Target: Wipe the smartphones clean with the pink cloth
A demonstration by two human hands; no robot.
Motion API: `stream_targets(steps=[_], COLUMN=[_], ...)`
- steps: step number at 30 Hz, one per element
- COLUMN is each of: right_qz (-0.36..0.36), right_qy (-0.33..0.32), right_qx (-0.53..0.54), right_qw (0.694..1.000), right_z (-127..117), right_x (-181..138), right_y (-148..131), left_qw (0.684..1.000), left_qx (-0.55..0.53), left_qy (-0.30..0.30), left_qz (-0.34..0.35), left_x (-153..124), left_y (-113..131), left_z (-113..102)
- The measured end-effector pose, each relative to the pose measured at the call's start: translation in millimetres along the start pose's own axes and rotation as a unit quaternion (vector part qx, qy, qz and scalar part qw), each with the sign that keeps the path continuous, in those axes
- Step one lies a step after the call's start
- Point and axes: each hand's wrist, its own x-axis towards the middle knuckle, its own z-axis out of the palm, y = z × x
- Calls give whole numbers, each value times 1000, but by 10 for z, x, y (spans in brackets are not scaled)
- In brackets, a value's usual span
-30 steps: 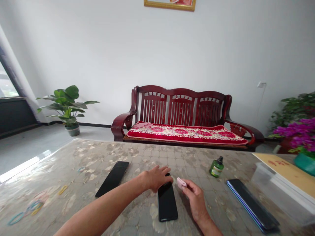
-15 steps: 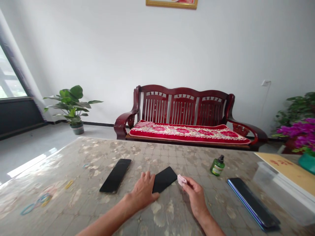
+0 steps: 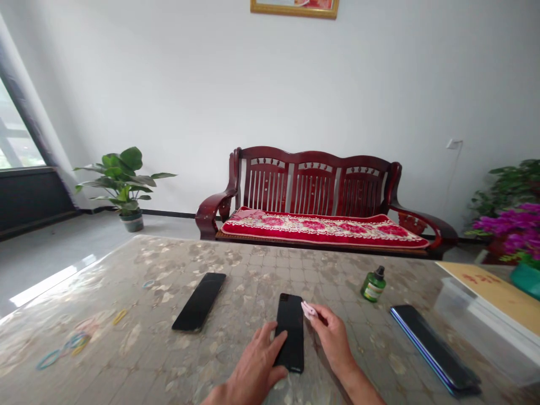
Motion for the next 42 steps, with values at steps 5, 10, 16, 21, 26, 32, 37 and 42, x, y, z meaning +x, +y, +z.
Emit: stream_targets(steps=[5,10,16,21,26,32,37,42], right_qz=[-88,-185,-209,-228,-214,-227,-239,-217], right_qy=[-8,-92,-159,-140,-127,-174,-168,-140], right_qx=[-87,-229,-370,-427,-455,-422,-427,-452], right_qw=[992,951,891,864,855,860,856,854], right_z=[38,90,92,172,259,123,158,412], right_x=[-36,-139,-243,59,326,-67,-87,294], right_y=[-11,-136,-328,-297,-274,-355,-322,-275], left_qw=[999,997,993,990,992,992,992,991], left_qx=[-4,2,13,11,11,-9,-15,-9], left_qy=[20,37,46,39,23,7,-10,-5], left_qz=[33,65,104,133,126,126,127,130], left_x=[10,-7,-2,14,17,24,26,24], left_y=[-1,6,-61,-176,-152,-122,-102,-98], left_z=[123,76,92,151,102,34,-35,-50])
